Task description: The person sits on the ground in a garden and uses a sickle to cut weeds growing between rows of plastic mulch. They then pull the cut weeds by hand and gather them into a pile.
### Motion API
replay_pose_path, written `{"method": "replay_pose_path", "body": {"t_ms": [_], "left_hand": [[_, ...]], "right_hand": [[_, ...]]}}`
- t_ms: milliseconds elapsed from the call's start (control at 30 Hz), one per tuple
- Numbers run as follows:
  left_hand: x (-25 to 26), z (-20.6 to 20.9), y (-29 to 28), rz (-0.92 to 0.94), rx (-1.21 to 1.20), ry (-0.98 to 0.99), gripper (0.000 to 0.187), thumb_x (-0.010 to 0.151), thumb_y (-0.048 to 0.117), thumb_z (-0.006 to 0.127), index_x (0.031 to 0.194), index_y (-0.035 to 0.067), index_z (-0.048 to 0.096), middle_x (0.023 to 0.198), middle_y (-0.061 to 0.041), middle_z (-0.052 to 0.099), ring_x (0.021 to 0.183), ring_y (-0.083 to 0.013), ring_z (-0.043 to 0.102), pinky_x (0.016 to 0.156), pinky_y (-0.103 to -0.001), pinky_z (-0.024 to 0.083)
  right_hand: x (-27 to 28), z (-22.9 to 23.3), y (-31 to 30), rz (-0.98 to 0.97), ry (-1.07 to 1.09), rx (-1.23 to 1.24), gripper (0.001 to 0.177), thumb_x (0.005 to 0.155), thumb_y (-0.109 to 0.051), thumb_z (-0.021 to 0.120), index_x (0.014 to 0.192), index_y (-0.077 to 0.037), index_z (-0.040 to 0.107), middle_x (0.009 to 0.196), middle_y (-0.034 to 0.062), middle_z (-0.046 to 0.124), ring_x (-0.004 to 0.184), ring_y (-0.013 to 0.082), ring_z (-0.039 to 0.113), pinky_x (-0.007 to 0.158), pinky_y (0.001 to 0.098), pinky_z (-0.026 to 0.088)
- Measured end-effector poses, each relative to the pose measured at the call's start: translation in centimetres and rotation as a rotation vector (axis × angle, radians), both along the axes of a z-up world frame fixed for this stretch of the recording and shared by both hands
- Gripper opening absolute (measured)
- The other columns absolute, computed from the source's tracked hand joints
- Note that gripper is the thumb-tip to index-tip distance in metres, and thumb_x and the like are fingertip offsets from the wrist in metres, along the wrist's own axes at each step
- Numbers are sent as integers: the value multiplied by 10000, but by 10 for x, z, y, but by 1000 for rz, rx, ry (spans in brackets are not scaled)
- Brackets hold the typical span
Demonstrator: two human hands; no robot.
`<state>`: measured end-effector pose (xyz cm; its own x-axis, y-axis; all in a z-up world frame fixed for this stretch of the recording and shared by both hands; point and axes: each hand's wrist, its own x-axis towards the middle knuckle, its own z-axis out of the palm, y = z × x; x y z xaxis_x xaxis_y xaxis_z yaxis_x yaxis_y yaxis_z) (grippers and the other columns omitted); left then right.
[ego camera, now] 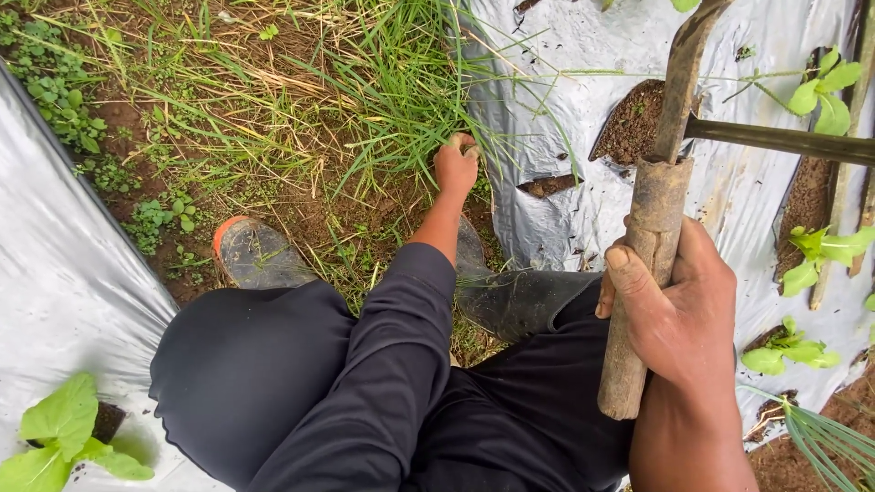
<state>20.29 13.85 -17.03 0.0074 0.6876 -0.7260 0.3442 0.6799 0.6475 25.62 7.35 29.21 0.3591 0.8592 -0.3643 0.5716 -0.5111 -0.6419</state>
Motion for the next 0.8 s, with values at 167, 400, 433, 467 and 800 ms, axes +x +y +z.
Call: {"method": "replay_pose_path", "body": {"t_ms": [167,400,433,467,800], "left_hand": [[-6,-14,-8,131,-64,-94,10,980,152,714,984,142,712,882,-59,763,701,-152,712,547,-334,537],[-15,-64,-27,18,36,-45,173,941,6,634,897,168,678,914,-61,699,651,-167,568,541,-387,442],[-22,-54,-27,19,37,-42,173,941,6,634,897,168,678,914,-61,699,651,-167,568,541,-387,442],[-29,-44,-28,-21,-5,-30,148,954,59,646,896,194,647,879,-42,673,644,-174,555,548,-395,435],[-27,7,-16,-110,3,-64,287,918,135,677,1190,226,669,1316,-81,671,945,-210,656,761,-392,531]], "right_hand": [[-2,-1,1,-20,13,-6,309,984,-310,660,971,-25,539,576,96,597,498,171,581,534,297,471],[-4,1,0,-23,18,-12,255,993,-259,654,961,-36,535,586,89,601,490,167,578,516,297,467],[-4,1,-2,-22,20,-11,255,993,-259,654,961,-36,535,586,89,601,490,167,578,516,297,467],[-3,1,-3,-25,23,-5,280,991,-282,660,962,-34,533,589,94,602,497,169,579,518,297,466],[-8,2,-6,-11,23,-1,277,989,-283,664,950,-46,527,598,83,607,495,165,594,501,297,468]]}}
